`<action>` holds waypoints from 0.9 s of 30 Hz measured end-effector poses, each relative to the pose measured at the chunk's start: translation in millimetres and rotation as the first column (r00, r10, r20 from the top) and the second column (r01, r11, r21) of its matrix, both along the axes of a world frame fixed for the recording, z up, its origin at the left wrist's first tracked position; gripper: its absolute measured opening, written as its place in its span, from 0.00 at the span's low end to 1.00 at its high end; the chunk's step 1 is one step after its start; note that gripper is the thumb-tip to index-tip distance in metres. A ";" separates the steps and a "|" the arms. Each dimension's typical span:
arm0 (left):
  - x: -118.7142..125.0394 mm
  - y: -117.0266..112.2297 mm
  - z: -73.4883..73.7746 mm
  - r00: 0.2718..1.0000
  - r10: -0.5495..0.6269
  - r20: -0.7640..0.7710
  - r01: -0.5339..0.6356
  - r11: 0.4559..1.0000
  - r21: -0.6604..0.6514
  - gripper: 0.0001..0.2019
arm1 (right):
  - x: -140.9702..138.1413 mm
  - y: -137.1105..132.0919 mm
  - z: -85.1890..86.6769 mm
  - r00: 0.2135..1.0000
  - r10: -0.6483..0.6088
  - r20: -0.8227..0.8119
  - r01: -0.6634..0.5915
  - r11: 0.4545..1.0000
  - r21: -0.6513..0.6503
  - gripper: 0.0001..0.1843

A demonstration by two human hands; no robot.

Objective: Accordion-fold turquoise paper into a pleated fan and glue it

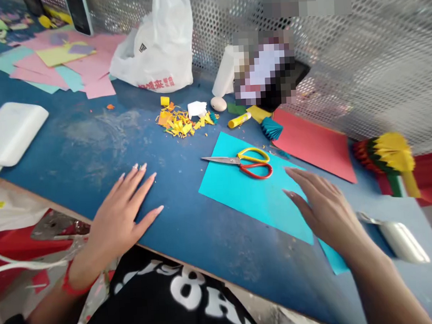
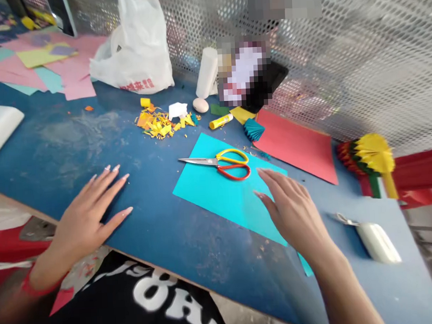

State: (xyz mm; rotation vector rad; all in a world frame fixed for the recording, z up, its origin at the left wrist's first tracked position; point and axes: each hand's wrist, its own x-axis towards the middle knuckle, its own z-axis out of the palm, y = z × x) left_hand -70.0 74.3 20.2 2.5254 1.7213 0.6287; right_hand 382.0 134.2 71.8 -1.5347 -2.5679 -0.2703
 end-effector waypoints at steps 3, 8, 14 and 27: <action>-0.6 -0.6 0.1 0.992 -0.031 -0.119 0.025 0.998 -0.054 0.35 | -21.6 52.4 -25.2 0.985 0.162 0.062 -0.159 0.986 -0.051 0.37; -1.6 -0.8 6.8 0.982 -0.097 -0.164 0.087 0.994 -0.070 0.35 | -27.4 94.8 -54.2 0.986 0.169 -0.010 -0.169 0.983 -0.065 0.32; -3.8 -0.2 12.5 0.979 -0.162 -0.125 0.155 0.986 -0.065 0.33 | -22.9 107.5 -50.6 0.983 0.099 -0.156 -0.096 0.995 0.032 0.30; -5.8 -2.1 16.1 0.982 -0.134 0.130 0.134 0.991 0.007 0.23 | -117.6 58.9 -2.6 0.967 0.248 0.059 -0.231 0.952 -0.200 0.16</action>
